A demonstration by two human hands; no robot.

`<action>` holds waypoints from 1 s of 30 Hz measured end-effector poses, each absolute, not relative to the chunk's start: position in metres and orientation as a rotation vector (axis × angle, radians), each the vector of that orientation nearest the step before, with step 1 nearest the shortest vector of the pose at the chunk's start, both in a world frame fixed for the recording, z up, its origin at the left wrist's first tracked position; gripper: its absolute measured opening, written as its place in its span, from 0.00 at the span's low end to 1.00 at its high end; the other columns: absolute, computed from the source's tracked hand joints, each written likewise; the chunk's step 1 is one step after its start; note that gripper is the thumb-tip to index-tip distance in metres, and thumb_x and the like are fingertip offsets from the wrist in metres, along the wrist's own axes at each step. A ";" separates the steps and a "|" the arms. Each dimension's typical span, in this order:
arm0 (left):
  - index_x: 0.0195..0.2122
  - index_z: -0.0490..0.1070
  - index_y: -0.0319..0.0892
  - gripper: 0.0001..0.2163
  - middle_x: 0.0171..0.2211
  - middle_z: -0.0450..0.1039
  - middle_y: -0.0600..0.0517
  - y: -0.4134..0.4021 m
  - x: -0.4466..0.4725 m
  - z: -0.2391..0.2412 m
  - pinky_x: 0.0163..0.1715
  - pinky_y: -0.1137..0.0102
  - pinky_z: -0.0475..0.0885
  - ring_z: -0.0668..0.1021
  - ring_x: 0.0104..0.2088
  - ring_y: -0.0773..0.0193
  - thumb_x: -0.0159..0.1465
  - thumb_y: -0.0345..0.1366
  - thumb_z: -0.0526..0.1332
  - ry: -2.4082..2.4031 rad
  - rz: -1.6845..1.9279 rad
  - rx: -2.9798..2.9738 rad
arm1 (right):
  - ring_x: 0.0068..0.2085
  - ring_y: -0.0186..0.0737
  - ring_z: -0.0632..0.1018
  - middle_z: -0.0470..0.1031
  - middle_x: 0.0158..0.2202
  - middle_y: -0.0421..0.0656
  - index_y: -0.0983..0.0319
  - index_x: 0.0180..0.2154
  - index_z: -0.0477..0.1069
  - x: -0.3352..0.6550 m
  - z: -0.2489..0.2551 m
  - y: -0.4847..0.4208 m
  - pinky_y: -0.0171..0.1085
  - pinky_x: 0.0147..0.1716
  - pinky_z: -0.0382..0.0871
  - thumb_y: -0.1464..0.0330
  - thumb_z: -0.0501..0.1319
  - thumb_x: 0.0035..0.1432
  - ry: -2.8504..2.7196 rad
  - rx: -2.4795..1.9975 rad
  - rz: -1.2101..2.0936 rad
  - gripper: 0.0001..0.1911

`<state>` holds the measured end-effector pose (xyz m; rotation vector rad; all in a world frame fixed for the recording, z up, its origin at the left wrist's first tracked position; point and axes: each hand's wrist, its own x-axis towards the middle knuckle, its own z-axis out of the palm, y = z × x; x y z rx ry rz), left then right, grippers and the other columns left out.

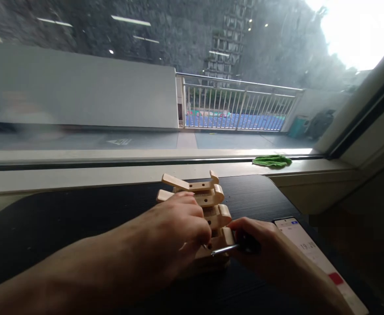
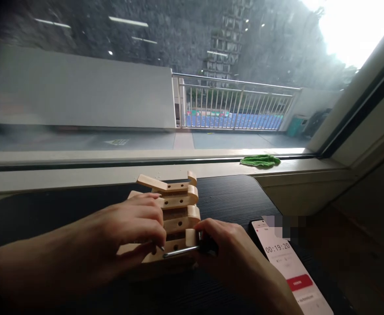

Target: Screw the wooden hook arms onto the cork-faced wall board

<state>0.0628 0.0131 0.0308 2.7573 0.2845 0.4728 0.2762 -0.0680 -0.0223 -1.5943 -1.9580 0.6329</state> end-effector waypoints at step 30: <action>0.28 0.73 0.43 0.08 0.29 0.74 0.55 0.023 0.088 0.009 0.37 0.71 0.65 0.72 0.30 0.67 0.64 0.34 0.59 0.243 0.148 2.751 | 0.32 0.33 0.75 0.77 0.35 0.37 0.58 0.41 0.72 0.280 -0.030 -0.068 0.30 0.30 0.61 0.72 0.61 0.54 -1.983 -1.521 0.639 0.11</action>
